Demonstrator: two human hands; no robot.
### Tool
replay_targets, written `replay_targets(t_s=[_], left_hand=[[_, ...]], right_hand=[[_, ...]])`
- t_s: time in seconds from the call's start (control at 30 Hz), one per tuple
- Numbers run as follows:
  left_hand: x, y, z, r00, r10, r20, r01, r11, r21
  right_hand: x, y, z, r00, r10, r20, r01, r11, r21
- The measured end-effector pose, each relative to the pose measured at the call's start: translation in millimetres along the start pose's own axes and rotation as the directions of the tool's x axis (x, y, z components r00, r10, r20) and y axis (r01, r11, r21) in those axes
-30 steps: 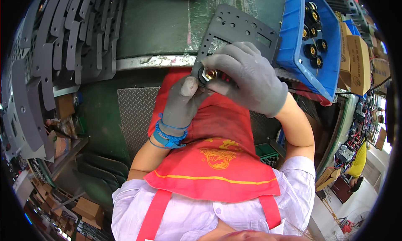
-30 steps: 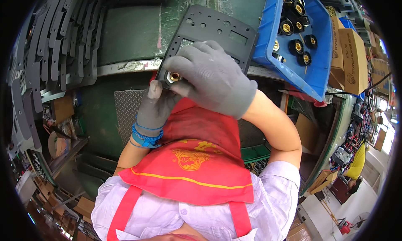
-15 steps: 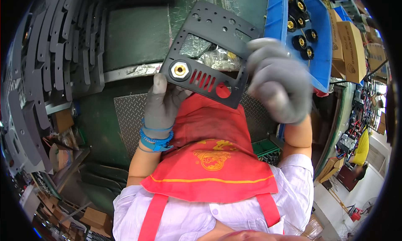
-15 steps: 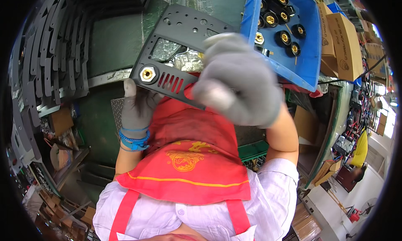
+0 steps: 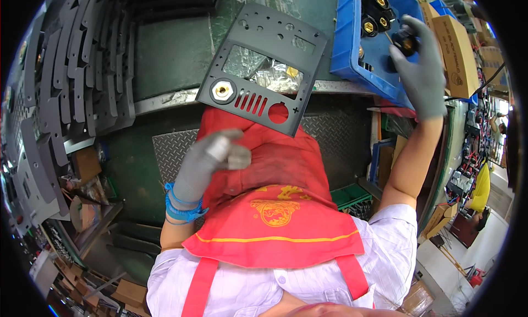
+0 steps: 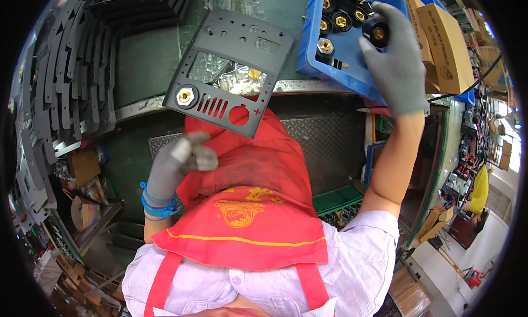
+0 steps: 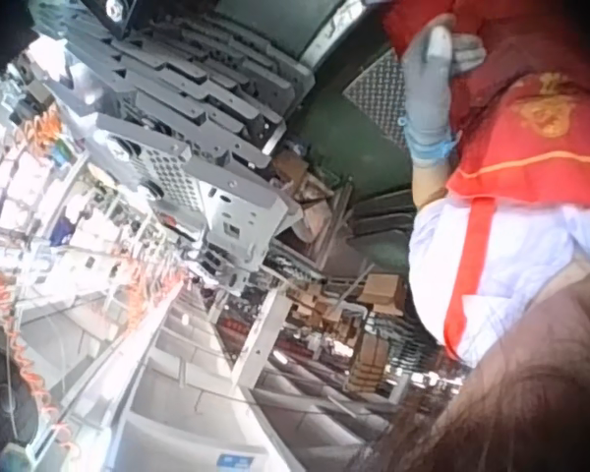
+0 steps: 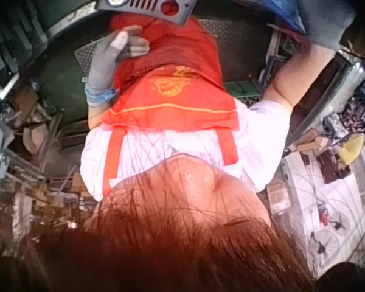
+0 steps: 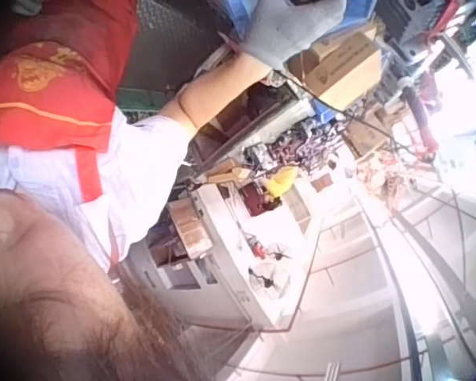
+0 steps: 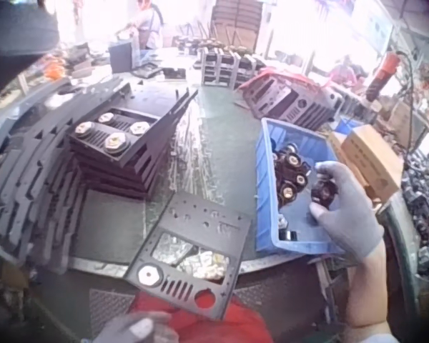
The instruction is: The person inserts brass standoffs into holes on gray metal chassis plates and secures them with nuts. They repeatedly pick up plates, insert standoffs, and tighten nuts by hand, stacking completed plates on the table.
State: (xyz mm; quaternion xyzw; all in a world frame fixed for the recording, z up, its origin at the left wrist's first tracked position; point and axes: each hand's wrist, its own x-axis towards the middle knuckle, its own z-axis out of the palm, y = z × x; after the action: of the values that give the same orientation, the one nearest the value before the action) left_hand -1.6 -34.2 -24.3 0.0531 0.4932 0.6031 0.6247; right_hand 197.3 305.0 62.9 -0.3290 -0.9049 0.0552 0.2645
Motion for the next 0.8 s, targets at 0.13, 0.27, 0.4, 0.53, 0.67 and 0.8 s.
replay_targets(t_s=[0.13, 0.27, 0.4, 0.53, 0.67, 0.8], left_hand=[[-11, 20, 37, 0.892, 0.432, 0.135, -0.408, 0.638, 0.653], [15, 38, 53, 0.399, 0.671, 0.624, -0.726, -0.184, 0.662], [9, 28, 52, 0.479, 0.729, 0.488, -0.72, 0.008, 0.694], [23, 22, 46, 0.483, 0.809, 0.335, -0.804, 0.258, 0.536], [25, 18, 47, 0.501, 0.807, 0.312, -0.804, 0.301, 0.513], [14, -2, 45, 0.776, 0.624, 0.094, -0.624, 0.781, -0.029]], right_hand=[[-34, -82, -18, 0.895, -0.14, 0.424, -0.227, 0.675, 0.702], [-50, -107, 20, 0.727, -0.469, 0.501, -0.315, 0.421, 0.851], [-64, -118, 33, 0.627, -0.305, 0.717, -0.768, -0.09, 0.634], [-86, -135, 39, 0.724, -0.053, 0.687, -0.689, -0.045, 0.723], [-98, -147, 43, 0.934, -0.015, 0.357, -0.312, 0.449, 0.837], [-98, -150, 55, 0.955, -0.297, -0.016, 0.203, 0.614, 0.763]])
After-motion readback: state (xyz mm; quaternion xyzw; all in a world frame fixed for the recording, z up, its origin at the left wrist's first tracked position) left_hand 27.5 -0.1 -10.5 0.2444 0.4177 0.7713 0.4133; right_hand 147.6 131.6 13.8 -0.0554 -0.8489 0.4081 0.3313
